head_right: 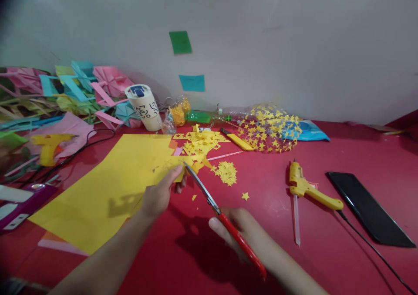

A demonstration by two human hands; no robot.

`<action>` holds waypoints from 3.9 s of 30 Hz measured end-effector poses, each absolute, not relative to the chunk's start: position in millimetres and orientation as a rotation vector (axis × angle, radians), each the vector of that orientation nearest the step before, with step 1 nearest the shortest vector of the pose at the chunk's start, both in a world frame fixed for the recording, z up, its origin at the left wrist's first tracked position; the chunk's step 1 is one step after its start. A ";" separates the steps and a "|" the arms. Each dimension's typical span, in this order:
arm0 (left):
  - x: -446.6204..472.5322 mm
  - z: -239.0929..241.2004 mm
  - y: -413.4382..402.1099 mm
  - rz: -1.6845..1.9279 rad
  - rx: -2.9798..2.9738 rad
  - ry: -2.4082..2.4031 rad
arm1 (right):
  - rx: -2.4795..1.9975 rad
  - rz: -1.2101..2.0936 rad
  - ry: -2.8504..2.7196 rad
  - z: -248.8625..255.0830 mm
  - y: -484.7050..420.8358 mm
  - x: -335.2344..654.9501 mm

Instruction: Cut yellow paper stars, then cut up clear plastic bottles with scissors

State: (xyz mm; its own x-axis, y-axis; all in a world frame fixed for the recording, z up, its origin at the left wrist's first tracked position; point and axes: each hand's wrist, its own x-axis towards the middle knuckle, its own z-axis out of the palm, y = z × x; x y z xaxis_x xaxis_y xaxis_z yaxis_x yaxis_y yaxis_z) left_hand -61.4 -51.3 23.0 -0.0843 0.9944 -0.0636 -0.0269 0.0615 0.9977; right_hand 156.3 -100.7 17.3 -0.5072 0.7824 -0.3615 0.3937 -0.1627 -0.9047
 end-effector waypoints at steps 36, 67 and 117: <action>-38.8 26.1 -64.3 1.233 1.096 1.272 | -1.462 1.752 -1.584 16.0 -110.9 143.5; -69.2 17.8 -39.1 1.339 0.992 1.014 | -1.403 1.626 -1.872 18.8 -100.6 158.2; -74.9 14.9 -36.7 1.310 1.015 1.030 | -1.419 1.664 -1.904 25.9 -100.8 158.5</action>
State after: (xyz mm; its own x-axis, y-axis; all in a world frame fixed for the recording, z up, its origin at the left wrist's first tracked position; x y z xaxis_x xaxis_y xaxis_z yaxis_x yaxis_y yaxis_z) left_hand -74.9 -36.7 14.9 -0.0007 0.9999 -0.0112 -0.2467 0.0107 0.9690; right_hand 158.5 -100.8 25.9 -0.4991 0.7707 -0.3961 0.4958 -0.1210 -0.8600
